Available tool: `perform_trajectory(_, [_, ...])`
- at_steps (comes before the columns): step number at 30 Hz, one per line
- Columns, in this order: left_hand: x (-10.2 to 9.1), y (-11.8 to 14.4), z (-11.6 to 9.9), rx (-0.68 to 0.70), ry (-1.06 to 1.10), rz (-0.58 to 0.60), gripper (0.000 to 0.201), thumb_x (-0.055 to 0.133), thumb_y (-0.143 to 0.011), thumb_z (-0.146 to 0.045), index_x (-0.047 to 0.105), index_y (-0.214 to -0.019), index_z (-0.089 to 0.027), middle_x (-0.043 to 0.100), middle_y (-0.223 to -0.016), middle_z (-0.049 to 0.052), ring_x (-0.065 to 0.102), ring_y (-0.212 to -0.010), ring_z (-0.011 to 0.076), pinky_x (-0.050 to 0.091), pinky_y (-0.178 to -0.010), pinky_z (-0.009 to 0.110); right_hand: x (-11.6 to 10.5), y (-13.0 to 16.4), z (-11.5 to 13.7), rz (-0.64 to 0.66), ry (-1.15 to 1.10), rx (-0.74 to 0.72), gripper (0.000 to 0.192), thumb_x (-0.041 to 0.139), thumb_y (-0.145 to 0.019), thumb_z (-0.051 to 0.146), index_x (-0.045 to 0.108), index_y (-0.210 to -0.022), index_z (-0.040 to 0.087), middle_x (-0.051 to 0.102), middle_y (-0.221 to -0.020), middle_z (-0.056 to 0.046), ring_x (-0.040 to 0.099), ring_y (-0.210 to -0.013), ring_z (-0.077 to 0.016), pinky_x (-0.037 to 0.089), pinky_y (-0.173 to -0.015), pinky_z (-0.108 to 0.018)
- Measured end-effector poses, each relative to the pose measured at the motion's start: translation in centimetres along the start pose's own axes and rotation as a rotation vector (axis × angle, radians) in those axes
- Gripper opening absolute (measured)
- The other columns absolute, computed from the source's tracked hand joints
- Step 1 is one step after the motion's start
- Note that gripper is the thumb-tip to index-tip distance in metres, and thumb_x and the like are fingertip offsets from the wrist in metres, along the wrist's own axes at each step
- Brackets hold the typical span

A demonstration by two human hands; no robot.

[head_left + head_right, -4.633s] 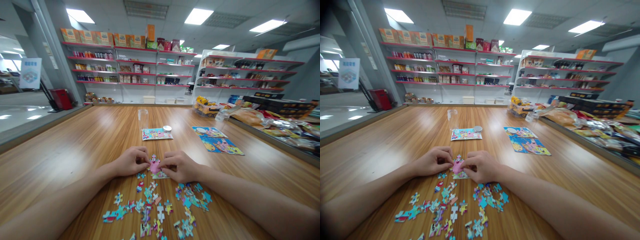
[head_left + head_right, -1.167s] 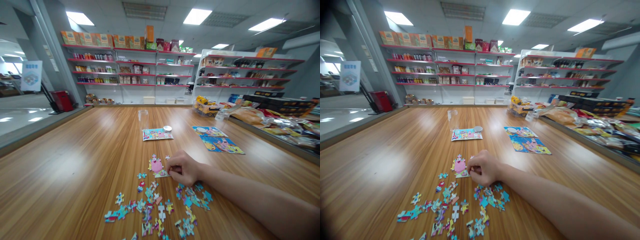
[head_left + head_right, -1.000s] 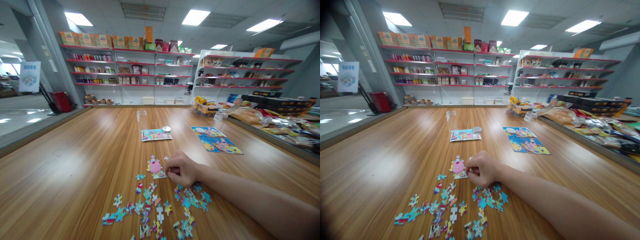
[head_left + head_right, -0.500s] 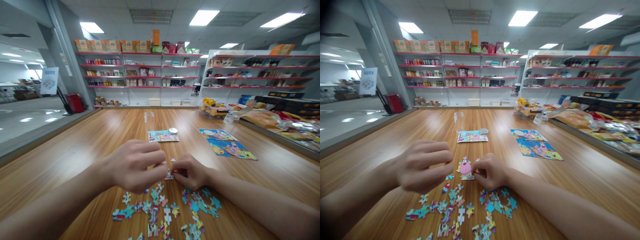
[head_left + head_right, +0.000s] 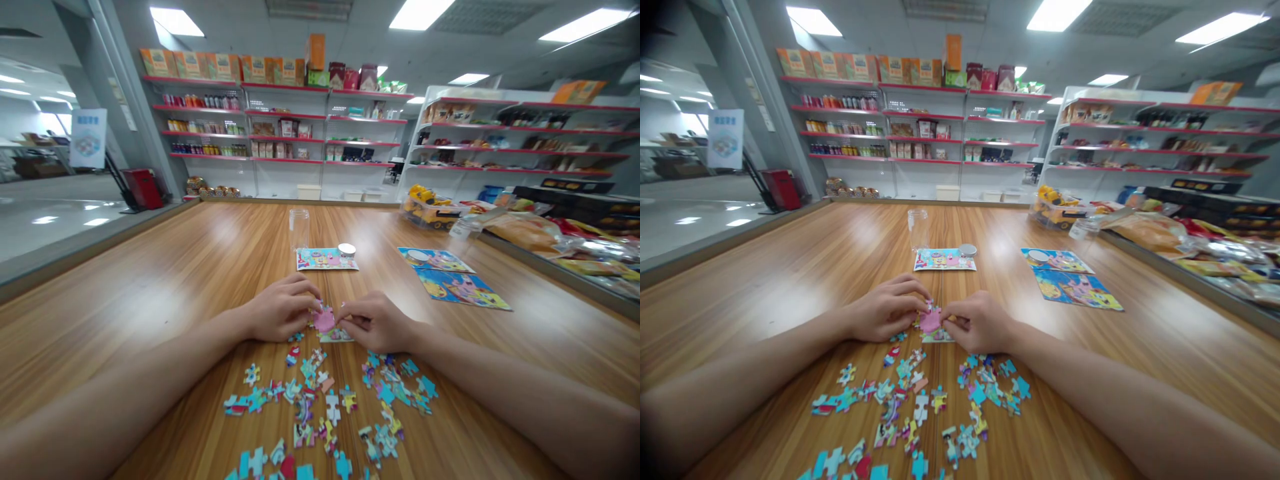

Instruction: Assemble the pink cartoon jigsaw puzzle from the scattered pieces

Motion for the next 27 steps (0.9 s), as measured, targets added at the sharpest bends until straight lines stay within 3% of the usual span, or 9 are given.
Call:
perform_trajectory(10, [-0.05,-0.01,0.05,0.0,0.128,-0.024,0.023,0.053,-0.088,-0.016,0.064,-0.108,-0.015,0.065,-0.103,0.012,0.057,-0.1,0.0244,0.048,-0.092,0.043,0.25,0.27,-0.57,0.022,0.004,0.027,0.015,0.058,-0.085,0.017,0.073,-0.087,0.014,0.044,-0.047,0.006,0.041,-0.04,-0.0073,0.031,-0.045,-0.02])
perform_trajectory(27, [-0.03,0.32,0.37,-0.044,0.117,0.008,0.026,0.054,-0.09,-0.021,0.063,-0.115,-0.017,0.06,-0.109,0.012,0.055,-0.103,0.0246,0.047,-0.092,0.042,-0.01,0.05,-0.13,0.003,0.045,0.009,0.017,0.057,-0.083,0.017,0.074,-0.085,0.014,0.047,-0.046,0.005,0.041,-0.039,-0.0077,0.032,-0.045,-0.02])
Point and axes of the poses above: each hand's wrist, its own y-axis away from the middle knuckle, its own x-axis out of the palm, z = x × y, the point moved 7 cm from there along -y, towards the middle knuckle
